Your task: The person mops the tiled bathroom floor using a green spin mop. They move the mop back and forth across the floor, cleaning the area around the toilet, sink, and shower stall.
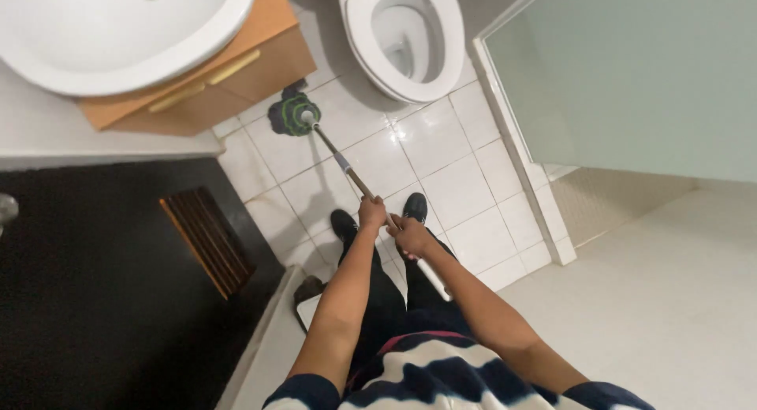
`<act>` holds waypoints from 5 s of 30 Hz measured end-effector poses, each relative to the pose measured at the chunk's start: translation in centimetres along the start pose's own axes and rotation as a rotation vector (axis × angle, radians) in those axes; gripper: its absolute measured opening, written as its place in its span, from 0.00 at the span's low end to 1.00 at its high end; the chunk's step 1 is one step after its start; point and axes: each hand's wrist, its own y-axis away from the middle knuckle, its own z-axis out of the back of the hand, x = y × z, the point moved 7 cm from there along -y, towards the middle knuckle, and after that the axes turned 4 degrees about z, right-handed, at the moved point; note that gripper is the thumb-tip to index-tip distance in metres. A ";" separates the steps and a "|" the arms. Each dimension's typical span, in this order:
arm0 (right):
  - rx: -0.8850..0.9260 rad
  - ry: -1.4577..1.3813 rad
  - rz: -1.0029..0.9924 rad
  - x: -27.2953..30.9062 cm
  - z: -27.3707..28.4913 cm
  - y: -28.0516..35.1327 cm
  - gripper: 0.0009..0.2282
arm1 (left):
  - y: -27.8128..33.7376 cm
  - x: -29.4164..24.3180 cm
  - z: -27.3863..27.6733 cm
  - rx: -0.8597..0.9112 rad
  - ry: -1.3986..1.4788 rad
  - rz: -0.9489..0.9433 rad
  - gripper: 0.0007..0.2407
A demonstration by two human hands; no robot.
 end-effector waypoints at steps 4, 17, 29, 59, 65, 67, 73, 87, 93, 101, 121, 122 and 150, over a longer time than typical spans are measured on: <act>-0.098 -0.128 0.004 -1.6 0.2 -0.4 0.22 | -1.5 -0.5 -2.1 0.065 -0.112 -0.068 0.20; -0.199 -0.377 -0.016 -6.5 1.3 -0.3 0.19 | -2.3 -1.1 -6.3 0.209 -0.366 -0.106 0.24; -0.385 -1.033 -0.201 -7.3 -9.2 6.1 0.22 | 5.6 0.0 -3.3 0.472 -0.887 -0.203 0.22; -0.811 -2.134 -0.377 -7.4 -22.5 9.7 0.19 | 8.5 13.5 -8.8 1.023 -1.862 -0.494 0.17; -0.837 -2.242 -0.421 -9.5 -21.1 8.5 0.24 | 8.5 12.7 -12.1 1.029 -1.849 -0.482 0.21; -0.833 -2.232 -0.424 -9.8 -18.9 8.6 0.24 | 7.0 12.0 -13.9 1.054 -1.869 -0.590 0.22; -1.051 -2.229 -0.286 -13.2 -7.9 8.3 0.22 | 9.5 4.0 -23.3 1.103 -1.901 -0.550 0.26; -1.094 -2.394 -0.205 -16.4 7.8 4.2 0.25 | 4.6 -5.6 -39.0 1.091 -2.126 -0.612 0.27; -1.127 -2.568 -0.418 -13.8 0.4 4.1 0.24 | 9.0 -1.7 -32.3 1.221 -2.202 -0.608 0.26; -1.170 -2.854 -0.623 -7.0 -4.2 6.2 0.26 | 12.8 3.2 -22.8 1.470 -2.482 -0.439 0.30; -1.195 -2.673 -0.197 -12.4 4.8 3.8 0.15 | 9.0 -3.2 -33.2 1.247 -2.386 -0.746 0.26; -1.190 -2.636 -0.151 -13.1 5.5 3.3 0.14 | 7.4 -3.4 -34.6 1.217 -2.355 -0.757 0.27; -1.233 -2.754 -0.494 -8.0 -9.5 4.1 0.25 | 14.0 4.2 -21.7 1.307 -2.406 -0.579 0.26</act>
